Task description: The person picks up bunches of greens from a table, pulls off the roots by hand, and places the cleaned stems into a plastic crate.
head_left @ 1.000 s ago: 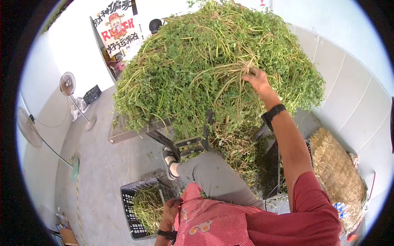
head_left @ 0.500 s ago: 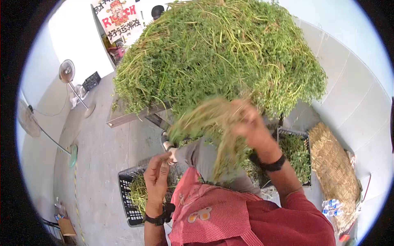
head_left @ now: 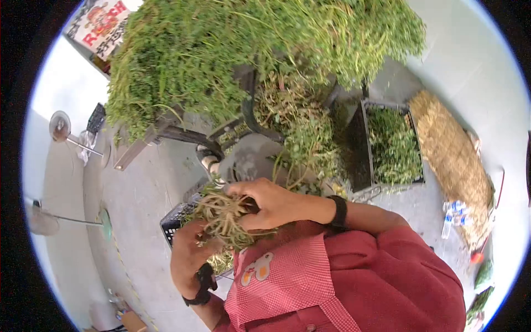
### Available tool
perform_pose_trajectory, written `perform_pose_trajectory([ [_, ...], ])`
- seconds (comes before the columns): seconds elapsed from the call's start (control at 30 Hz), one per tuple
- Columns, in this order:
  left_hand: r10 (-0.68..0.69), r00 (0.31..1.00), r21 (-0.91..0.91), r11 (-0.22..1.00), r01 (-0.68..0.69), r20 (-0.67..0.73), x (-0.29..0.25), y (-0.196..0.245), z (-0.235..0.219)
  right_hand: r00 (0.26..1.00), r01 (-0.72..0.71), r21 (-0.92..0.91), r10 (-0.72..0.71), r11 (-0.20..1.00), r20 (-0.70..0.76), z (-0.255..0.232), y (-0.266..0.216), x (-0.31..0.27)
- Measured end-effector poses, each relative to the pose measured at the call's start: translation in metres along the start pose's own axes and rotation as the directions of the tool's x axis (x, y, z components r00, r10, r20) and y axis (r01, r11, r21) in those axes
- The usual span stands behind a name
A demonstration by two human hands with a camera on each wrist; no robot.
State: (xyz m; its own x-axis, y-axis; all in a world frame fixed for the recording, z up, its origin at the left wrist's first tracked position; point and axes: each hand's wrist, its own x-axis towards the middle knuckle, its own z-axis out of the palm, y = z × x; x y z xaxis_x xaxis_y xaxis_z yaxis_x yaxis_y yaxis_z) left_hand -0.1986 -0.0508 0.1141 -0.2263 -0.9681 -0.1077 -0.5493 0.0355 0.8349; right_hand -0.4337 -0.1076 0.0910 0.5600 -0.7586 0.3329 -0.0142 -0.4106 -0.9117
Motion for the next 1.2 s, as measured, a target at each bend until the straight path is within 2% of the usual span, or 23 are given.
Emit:
perform_pose_trajectory([
  [0.03,-0.018,0.999,0.014,1.0,0.017,0.029,-0.004,0.003,-0.003,0.996,0.085,0.057,-0.084,0.995,-0.027,0.004,0.005,0.001],
  [0.1,0.02,0.987,0.346,0.938,0.036,-0.157,-0.008,0.015,-0.007,0.994,0.112,0.04,-0.112,0.993,-0.015,0.007,0.005,0.002],
  [0.13,0.014,0.991,0.358,0.933,0.034,-0.132,-0.009,0.02,-0.008,0.988,0.152,-0.001,-0.152,0.988,0.023,0.006,0.002,0.001],
  [0.2,0.212,0.915,0.342,0.936,-0.089,-0.343,-0.006,0.027,-0.005,0.994,0.094,0.074,-0.098,0.993,0.052,0.008,-0.001,-0.003],
  [0.23,0.211,0.921,0.346,0.934,-0.092,-0.327,-0.004,0.032,-0.002,0.989,0.127,0.063,-0.131,0.99,0.061,0.013,0.0,-0.004],
  [0.33,0.271,0.892,0.066,0.962,-0.265,-0.363,0.003,0.047,0.013,0.978,0.207,0.019,-0.207,0.978,-0.002,0.019,0.002,-0.004],
  [0.37,0.067,0.949,-0.205,0.97,-0.134,-0.308,0.0,0.044,0.019,0.988,0.15,-0.043,-0.151,0.988,-0.012,0.02,0.002,-0.003],
  [0.4,0.07,0.953,-0.197,0.972,-0.132,-0.295,0.0,0.042,0.021,0.995,0.09,-0.103,-0.093,0.991,-0.027,0.019,0.002,-0.004],
  [0.47,-0.151,0.978,-0.213,0.97,0.119,-0.143,0.001,0.036,0.023,0.988,0.111,-0.127,-0.123,0.986,-0.091,0.015,0.007,-0.005],
  [0.5,0.006,1.0,-0.243,0.97,-0.007,-0.006,0.007,0.03,0.022,0.979,0.146,-0.154,-0.165,0.977,-0.119,0.014,0.009,-0.004],
  [0.57,-0.066,0.99,-0.25,0.968,0.034,-0.123,0.018,0.041,0.039,0.962,0.192,-0.102,-0.208,0.976,-0.177,0.001,0.016,-0.001],
  [0.63,0.024,0.992,-0.209,0.977,-0.05,-0.122,0.038,0.046,0.048,0.997,0.046,-0.01,-0.047,0.999,-0.054,-0.025,0.022,0.004],
  [0.7,0.023,0.994,-0.189,0.981,-0.043,-0.103,0.05,0.043,0.044,1.0,-0.012,0.011,0.012,1.0,0.005,-0.044,0.023,0.009],
  [0.73,0.023,0.99,-0.197,0.979,-0.05,-0.136,0.054,0.044,0.043,0.999,0.003,0.003,-0.003,1.0,0.035,-0.05,0.024,0.011],
  [0.8,0.141,0.983,-0.218,0.962,-0.165,-0.121,0.061,0.048,0.04,0.983,0.184,0.033,-0.184,0.982,-0.002,-0.058,0.025,0.014],
  [0.87,0.192,0.97,-0.184,0.959,-0.218,-0.146,0.063,0.046,0.032,0.99,0.118,0.093,-0.124,0.989,0.065,-0.061,0.022,0.014],
  [0.9,0.224,0.969,-0.18,0.954,-0.239,-0.101,0.063,0.047,0.027,0.991,0.04,0.154,-0.058,0.987,0.117,-0.062,0.02,0.014],
  [0.93,0.254,0.966,-0.175,0.95,-0.26,-0.056,0.062,0.047,0.023,0.989,0.049,0.146,-0.068,0.988,0.132,-0.06,0.021,0.013],
  [0.97,0.258,0.963,-0.176,0.947,-0.267,-0.075,0.06,0.048,0.019,0.994,-0.01,0.261,-0.019,0.965,0.106,-0.056,0.022,0.013],
  [1.0,0.105,0.994,-0.404,0.91,-0.091,0.013,0.057,0.049,0.015,0.995,-0.068,0.374,0.038,0.925,0.087,-0.054,0.021,0.013],
  [1.03,-0.023,0.99,-0.595,0.798,0.1,0.136,0.054,0.048,0.012,0.993,-0.087,0.372,0.052,0.924,0.105,-0.058,0.016,0.014],
  [1.13,0.068,0.997,-0.692,0.721,-0.031,0.027,0.059,0.034,0.012,0.989,-0.107,0.375,0.058,0.921,0.138,-0.061,0.011,0.016],
  [1.2,0.075,0.997,-0.682,0.73,-0.051,0.006,0.06,0.03,0.01,0.988,-0.108,0.315,0.066,0.943,0.141,-0.06,0.012,0.018],
])
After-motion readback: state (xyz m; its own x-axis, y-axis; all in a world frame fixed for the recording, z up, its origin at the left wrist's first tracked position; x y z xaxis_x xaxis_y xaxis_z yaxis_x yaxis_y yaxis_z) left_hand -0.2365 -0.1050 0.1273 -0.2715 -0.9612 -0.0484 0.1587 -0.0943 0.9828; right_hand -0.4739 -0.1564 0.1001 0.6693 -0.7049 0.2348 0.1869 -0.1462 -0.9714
